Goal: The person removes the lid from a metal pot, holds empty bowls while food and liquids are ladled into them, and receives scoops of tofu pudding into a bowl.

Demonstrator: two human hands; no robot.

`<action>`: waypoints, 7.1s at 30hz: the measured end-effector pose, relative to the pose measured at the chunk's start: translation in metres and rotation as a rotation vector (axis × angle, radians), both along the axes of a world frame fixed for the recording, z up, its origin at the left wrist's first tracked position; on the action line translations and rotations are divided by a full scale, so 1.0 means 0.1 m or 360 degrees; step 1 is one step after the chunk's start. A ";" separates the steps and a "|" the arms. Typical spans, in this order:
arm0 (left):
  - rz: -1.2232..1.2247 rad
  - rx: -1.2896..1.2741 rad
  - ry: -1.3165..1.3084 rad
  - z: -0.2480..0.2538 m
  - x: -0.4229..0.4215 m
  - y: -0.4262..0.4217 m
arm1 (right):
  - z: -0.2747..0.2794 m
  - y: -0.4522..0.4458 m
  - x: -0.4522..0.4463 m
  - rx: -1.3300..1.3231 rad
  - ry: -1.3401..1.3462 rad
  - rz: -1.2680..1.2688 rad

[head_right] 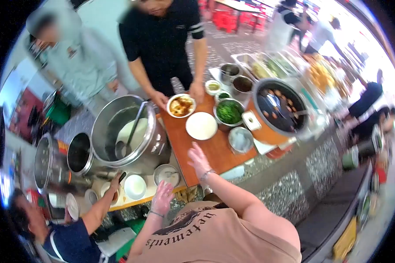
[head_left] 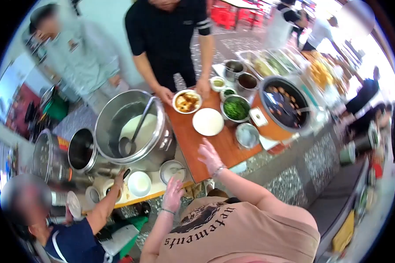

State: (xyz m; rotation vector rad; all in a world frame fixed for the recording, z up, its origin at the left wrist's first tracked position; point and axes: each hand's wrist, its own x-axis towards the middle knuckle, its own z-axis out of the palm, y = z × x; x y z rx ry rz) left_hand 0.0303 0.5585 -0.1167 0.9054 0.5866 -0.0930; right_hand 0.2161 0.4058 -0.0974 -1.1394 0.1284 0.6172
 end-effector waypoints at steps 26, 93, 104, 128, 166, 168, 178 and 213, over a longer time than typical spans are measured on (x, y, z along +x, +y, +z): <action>0.0752 -0.0380 -0.0383 0.79 -1.14 -1.48 | 0.52 -0.33 -1.58 0.0370 -0.0348 0.2896; 0.4112 0.0365 0.0886 0.24 -10.13 -3.15 | 0.45 0.93 -11.41 0.0381 -0.1155 0.4137; 0.3781 0.0210 0.1123 0.10 -9.80 -3.19 | 0.02 0.77 -11.81 0.0417 -0.1572 0.4859; 0.1618 0.0809 0.0109 0.44 -7.75 2.29 | -0.03 2.85 -6.38 -0.0802 -0.0966 0.2102; -0.0391 0.2908 0.1133 0.01 -4.58 10.61 | -1.21 3.38 -7.69 -0.2493 0.0241 0.0720; -0.0500 0.3293 0.1013 0.37 -4.48 10.58 | -1.22 3.38 -7.66 -0.2483 0.0224 0.0692; 0.0107 0.1664 0.0256 1.20 -6.52 9.47 | -1.45 2.33 -7.35 -0.2151 0.0330 0.0486; -0.0451 -0.0036 -0.0149 -0.43 -2.10 0.52 | -0.22 -0.78 -1.55 -0.2068 -0.0842 0.0016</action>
